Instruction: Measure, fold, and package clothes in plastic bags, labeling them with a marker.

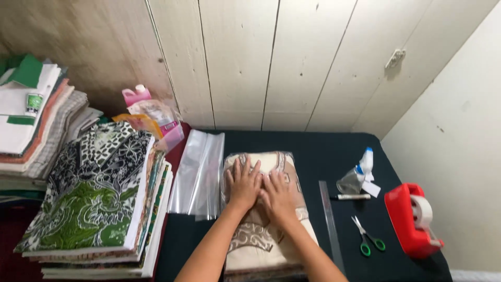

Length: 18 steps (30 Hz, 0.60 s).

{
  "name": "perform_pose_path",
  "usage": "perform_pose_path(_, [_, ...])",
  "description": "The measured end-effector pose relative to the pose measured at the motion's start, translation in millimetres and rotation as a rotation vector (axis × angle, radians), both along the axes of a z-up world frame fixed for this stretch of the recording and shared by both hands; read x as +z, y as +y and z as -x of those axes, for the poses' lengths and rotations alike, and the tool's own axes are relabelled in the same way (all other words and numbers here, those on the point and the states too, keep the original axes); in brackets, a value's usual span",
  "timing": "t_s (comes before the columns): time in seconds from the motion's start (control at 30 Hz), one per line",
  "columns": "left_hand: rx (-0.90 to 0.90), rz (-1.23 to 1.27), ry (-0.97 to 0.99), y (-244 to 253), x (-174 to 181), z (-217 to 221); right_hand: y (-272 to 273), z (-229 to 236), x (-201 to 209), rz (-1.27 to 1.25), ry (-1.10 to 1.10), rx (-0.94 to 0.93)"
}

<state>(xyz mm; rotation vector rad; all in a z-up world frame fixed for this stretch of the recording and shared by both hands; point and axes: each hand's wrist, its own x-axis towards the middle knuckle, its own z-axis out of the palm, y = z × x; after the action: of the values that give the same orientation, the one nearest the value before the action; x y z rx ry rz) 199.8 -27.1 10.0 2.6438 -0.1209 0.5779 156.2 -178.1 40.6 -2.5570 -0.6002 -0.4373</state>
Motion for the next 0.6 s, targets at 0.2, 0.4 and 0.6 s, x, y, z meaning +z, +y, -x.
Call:
perform_pose_path(0.2, [0.101,0.064,0.040,8,-12,-12,2,-2,-8,0.022,0.097,-0.033])
perform_pose_path(0.4, [0.213,0.363,0.268,46,-20,-8,-12,25,-11,0.053,0.086,-0.022])
perform_pose_path(0.6, [0.093,0.056,0.177,7,-27,78,-68,108,-26,0.121,0.248,-0.058])
